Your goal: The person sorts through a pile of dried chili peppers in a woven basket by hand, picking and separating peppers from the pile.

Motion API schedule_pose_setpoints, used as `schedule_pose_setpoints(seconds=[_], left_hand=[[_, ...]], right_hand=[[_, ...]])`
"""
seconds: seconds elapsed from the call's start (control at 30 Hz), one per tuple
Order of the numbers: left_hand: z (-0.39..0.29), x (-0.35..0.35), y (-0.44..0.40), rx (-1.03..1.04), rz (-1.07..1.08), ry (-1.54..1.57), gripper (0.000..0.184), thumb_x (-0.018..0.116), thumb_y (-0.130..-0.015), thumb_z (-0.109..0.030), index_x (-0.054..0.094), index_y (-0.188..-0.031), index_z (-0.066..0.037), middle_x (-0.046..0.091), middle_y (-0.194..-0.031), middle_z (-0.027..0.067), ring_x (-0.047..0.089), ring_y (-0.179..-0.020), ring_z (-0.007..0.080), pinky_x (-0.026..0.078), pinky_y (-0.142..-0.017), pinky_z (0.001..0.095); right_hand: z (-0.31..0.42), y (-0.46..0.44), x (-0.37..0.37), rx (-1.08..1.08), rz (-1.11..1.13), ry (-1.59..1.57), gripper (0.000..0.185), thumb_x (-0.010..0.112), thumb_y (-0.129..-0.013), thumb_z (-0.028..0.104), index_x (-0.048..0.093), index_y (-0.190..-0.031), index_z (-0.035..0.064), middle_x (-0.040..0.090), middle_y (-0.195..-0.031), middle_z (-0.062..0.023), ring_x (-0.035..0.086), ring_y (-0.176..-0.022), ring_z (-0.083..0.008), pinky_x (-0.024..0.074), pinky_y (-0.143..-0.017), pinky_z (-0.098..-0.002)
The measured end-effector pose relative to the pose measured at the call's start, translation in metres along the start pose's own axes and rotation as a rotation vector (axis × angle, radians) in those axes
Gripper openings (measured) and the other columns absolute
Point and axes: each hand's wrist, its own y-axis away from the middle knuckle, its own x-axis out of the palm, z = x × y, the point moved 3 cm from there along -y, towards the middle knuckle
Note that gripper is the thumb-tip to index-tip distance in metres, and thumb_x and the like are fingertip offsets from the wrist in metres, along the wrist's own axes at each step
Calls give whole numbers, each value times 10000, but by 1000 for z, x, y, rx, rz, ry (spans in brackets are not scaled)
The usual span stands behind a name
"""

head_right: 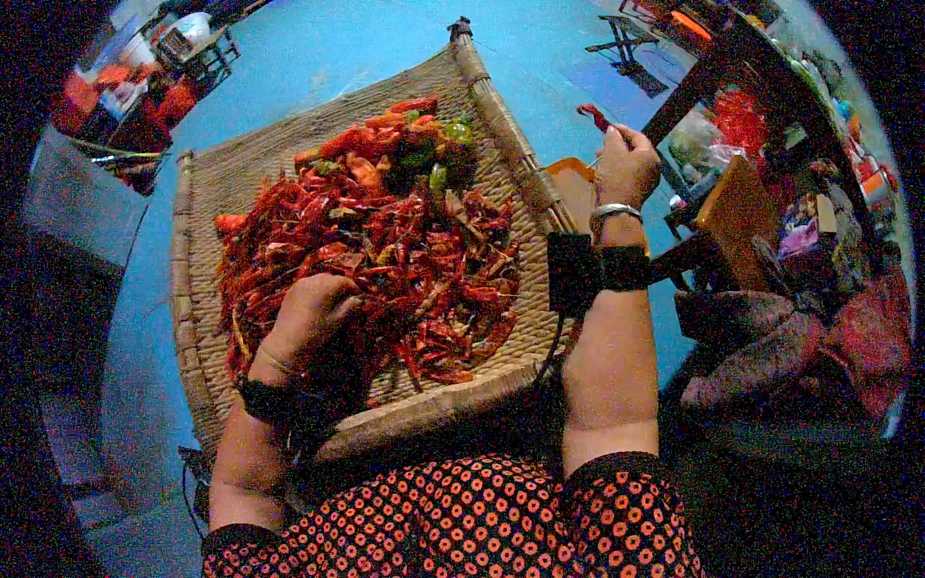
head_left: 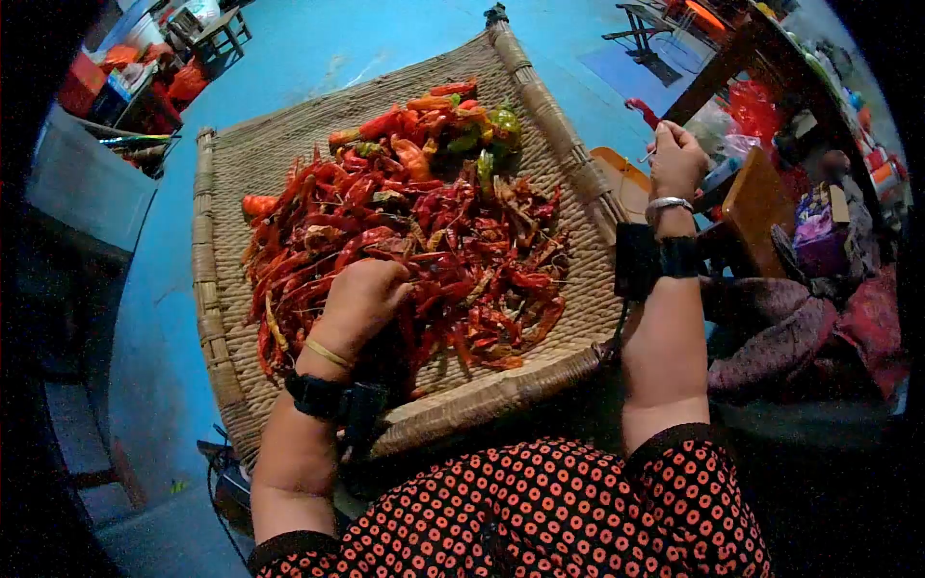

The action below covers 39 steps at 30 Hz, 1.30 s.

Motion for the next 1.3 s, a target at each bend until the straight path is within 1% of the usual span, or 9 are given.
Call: schedule_pose_setpoints(seconds=[0.2,0.43,0.5,0.57,0.77,0.83,0.97,1.1,1.3], left_hand=[[-2,-3,1,14,21,-7,145,594,-706,-150,585,-811,-50,567,-739,120,537,-738,295,440,-652,380],[-5,-8,4,63,-48,39,112,586,-697,-134,576,-774,-53,554,-714,125,533,-716,299,439,-625,380],[-7,-13,4,78,-68,49,106,583,-696,-132,576,-765,-52,550,-705,130,534,-707,300,439,-622,381],[-8,-15,3,54,6,134,120,585,-684,-135,586,-773,-53,556,-714,139,539,-702,305,442,-624,380],[-16,-16,15,-57,486,41,167,593,-682,-63,580,-847,-44,599,-773,111,575,-721,227,445,-631,317],[-12,-10,19,-29,523,100,197,593,-689,-75,577,-884,-50,599,-792,120,575,-735,237,446,-641,321],[4,12,20,-86,681,199,292,602,-704,-131,550,-981,-58,592,-847,144,571,-782,266,445,-682,341],[-8,7,15,28,555,59,308,601,-716,-146,534,-1003,-56,586,-855,151,566,-787,280,445,-694,347],[-17,-2,1,110,199,325,207,584,-713,-115,567,-904,-36,589,-788,135,574,-748,254,451,-661,313]], right_hand=[[-51,-24,9,-11,-97,303,318,607,-713,196,574,-960,-1,598,-921,-158,584,-831,-263,448,-737,-323],[-28,0,2,211,52,192,364,615,-701,212,557,-988,-5,582,-966,-161,566,-881,-270,435,-769,-343],[-28,-1,15,-259,-89,521,329,588,-716,210,565,-975,9,602,-907,-148,585,-820,-253,453,-716,-324],[-16,3,19,-223,82,521,335,580,-717,223,564,-978,14,603,-900,-150,589,-802,-249,454,-706,-300],[45,98,56,-350,1261,120,274,600,-725,222,582,-962,87,611,-834,-120,592,-768,-200,465,-666,-301],[42,130,69,-573,1465,192,270,572,-752,165,558,-992,43,603,-812,-77,560,-720,-131,449,-651,-266],[20,176,87,-570,1797,157,342,599,-735,161,524,-1051,53,594,-902,-127,567,-826,-210,445,-727,-308],[11,192,87,-858,1789,356,379,605,-726,207,520,-1062,53,581,-939,-147,555,-857,-279,440,-744,-331],[40,163,83,-682,1610,238,216,577,-738,190,615,-828,-3,605,-656,-90,572,-581,-194,458,-548,-310]])
